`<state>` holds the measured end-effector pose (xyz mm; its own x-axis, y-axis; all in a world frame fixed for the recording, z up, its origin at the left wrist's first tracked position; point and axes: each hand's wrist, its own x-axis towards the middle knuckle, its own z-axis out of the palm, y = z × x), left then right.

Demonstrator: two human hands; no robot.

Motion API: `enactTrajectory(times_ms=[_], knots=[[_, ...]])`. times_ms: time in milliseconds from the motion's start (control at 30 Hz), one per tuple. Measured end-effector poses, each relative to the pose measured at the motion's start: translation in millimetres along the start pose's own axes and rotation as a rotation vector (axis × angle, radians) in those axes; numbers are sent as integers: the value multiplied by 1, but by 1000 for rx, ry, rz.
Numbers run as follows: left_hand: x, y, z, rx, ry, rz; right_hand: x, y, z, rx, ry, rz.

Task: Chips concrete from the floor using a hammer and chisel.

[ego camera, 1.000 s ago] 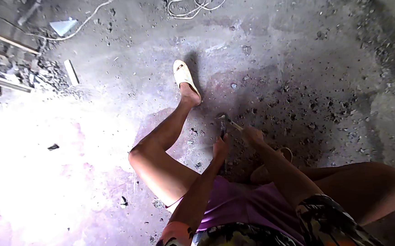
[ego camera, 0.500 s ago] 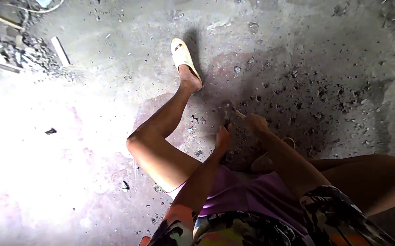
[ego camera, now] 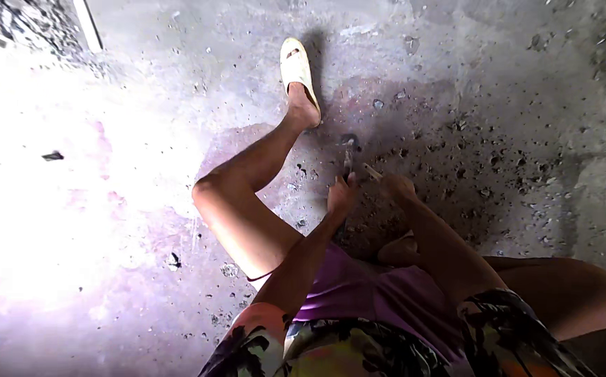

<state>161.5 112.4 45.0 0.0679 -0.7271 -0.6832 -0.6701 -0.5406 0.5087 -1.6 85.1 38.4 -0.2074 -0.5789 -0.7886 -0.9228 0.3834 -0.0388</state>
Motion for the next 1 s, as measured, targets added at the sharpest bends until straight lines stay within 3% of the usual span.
enactTrajectory(times_ms=[67,233,400,533,700,867,1000], knots=[[-5,-5,5,-29,43,-1,3,-3,-5,-23,-16,3],[17,-6,4,-18,-107,-33,0,-7,-16,-21,-13,3],[0,-6,7,-64,17,19,1,-10,-17,-104,-42,11],[20,-6,3,-25,-160,-16,0,-8,-16,-76,-20,-15],[11,-7,4,-3,-69,37,17,11,-2,-30,-19,-55],[25,-1,-1,9,-191,13,13,5,-3,-68,-27,-13],[4,-7,0,-18,-83,40,14,-2,-5,-61,-28,3]])
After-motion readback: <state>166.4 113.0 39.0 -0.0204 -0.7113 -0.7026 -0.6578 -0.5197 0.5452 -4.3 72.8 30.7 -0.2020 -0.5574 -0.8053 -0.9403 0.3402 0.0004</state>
